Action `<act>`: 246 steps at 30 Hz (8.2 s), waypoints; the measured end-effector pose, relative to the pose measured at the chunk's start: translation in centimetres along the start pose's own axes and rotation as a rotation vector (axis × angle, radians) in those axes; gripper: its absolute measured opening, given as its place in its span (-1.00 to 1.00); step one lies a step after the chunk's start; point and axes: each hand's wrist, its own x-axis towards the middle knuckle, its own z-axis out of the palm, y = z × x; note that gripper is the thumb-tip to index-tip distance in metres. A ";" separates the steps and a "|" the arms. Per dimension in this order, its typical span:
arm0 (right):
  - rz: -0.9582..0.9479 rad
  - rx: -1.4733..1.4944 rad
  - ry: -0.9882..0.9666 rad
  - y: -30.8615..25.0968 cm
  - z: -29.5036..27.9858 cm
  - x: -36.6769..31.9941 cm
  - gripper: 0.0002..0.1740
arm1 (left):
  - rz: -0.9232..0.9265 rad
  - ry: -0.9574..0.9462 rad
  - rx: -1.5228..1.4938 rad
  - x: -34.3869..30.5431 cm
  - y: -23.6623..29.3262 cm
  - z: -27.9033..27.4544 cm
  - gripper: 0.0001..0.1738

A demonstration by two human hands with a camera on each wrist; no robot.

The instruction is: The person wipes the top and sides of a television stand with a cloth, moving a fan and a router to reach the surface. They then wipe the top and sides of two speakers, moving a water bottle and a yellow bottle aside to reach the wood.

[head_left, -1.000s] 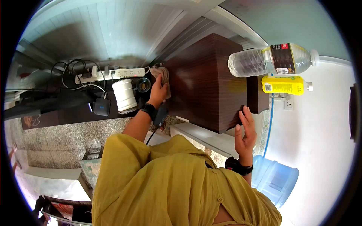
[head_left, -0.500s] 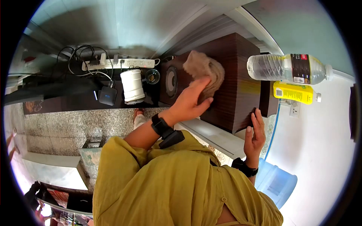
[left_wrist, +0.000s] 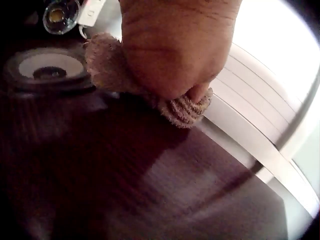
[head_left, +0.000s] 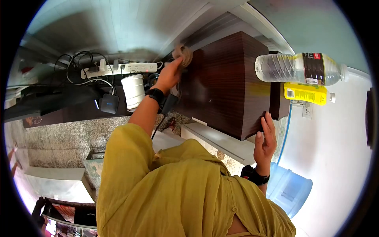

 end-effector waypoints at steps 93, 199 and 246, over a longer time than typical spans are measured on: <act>-0.079 0.105 0.075 1.1 -1.2 -0.7 -0.62 | 0.169 -0.203 -0.279 -7.1 18.4 -1.9 -0.28; -0.035 0.437 0.127 7.6 0.4 15.7 -0.46 | 0.200 -0.209 0.202 -6.2 31.0 -2.4 -0.20; 0.479 0.953 -0.233 16.8 21.6 -1.3 -0.43 | 0.538 -0.358 0.738 -6.4 31.6 1.1 -0.50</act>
